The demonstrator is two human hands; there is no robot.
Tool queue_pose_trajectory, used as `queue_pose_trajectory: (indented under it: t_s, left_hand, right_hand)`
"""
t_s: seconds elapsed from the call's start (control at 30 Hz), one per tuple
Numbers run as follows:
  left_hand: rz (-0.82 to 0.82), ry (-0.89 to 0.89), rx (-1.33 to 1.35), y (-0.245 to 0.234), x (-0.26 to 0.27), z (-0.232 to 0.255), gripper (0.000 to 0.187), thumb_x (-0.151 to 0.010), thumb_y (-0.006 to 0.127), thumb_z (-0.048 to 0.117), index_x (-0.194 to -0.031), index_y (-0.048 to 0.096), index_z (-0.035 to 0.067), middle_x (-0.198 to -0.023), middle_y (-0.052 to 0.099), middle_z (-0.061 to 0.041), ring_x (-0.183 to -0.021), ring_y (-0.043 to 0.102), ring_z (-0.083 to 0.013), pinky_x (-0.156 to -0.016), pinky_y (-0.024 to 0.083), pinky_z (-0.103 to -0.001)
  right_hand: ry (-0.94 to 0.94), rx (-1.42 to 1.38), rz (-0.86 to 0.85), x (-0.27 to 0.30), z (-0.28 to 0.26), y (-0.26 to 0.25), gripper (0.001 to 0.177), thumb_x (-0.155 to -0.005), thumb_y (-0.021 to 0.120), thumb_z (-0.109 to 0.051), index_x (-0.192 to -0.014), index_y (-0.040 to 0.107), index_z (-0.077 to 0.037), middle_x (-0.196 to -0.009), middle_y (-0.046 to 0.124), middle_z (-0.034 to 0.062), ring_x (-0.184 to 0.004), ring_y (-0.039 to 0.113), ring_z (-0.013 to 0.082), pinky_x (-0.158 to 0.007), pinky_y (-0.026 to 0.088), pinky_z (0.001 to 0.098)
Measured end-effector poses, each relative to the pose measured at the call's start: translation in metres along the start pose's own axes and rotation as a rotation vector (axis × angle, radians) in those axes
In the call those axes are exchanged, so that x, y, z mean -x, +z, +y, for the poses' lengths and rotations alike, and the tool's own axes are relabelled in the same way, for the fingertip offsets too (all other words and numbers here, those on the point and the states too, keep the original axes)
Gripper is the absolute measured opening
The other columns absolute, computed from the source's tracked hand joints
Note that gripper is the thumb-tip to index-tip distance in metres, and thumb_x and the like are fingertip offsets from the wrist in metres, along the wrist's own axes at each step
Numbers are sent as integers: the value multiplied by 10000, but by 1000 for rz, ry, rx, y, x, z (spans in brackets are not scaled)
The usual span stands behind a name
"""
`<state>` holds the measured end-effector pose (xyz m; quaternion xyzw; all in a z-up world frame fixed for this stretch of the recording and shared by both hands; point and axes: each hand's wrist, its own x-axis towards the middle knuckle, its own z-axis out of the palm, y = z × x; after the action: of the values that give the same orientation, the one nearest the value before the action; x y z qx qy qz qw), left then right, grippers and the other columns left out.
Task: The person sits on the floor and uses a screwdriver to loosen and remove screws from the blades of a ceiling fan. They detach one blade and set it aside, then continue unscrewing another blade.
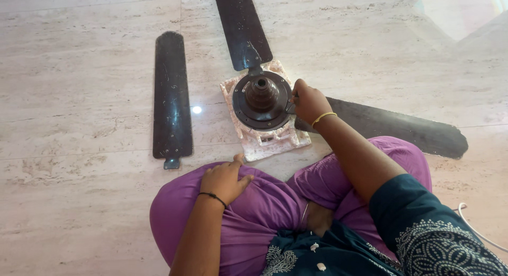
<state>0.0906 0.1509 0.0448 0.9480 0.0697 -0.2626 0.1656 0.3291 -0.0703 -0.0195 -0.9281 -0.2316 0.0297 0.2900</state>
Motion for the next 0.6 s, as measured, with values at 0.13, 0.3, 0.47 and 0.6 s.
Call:
queue_pose_trajectory:
  t_s: [0.13,0.3,0.47,0.6]
  left_hand:
    - [-24,-19,-17,-1,0,2,665,-950,585,545,-1485,399,196,-1163,724,-120,-1121,673,-346,-991,502,-509]
    - [0,-7,-17,3,-1,1,658,-949,582,535,-1486,401,199,-1179,725,-98,-1138,673,-305,-1009,488,-514]
    - [-16,-14,-18,4,-2,0,669,-958,572,536,-1509,380,208,-1169,725,-107,-1141,670,-306,-1024,480,-511]
    - [-8,-14,-20,4,-1,0,672,-954,576,543,-1502,387,202,-1153,729,-111,-1128,678,-306,-1018,485,-509]
  right_hand:
    - [-2,52,-13,3,-10,-1,182,-918,680,-63,-1026,533,-51,-844,711,198,-852,690,429,-730,522,508]
    - [139,27,17,6,-16,-11,234,-880,678,-51,-1044,512,-29,-843,711,218,-852,691,437,-726,523,507]
    - [103,43,8,10,-12,-16,227,-980,683,-162,-1041,515,-23,-838,693,242,-831,674,455,-707,509,521]
    - [34,46,22,13,-7,-13,218,-978,675,-153,-1044,516,-19,-833,697,230,-826,675,447,-704,506,519]
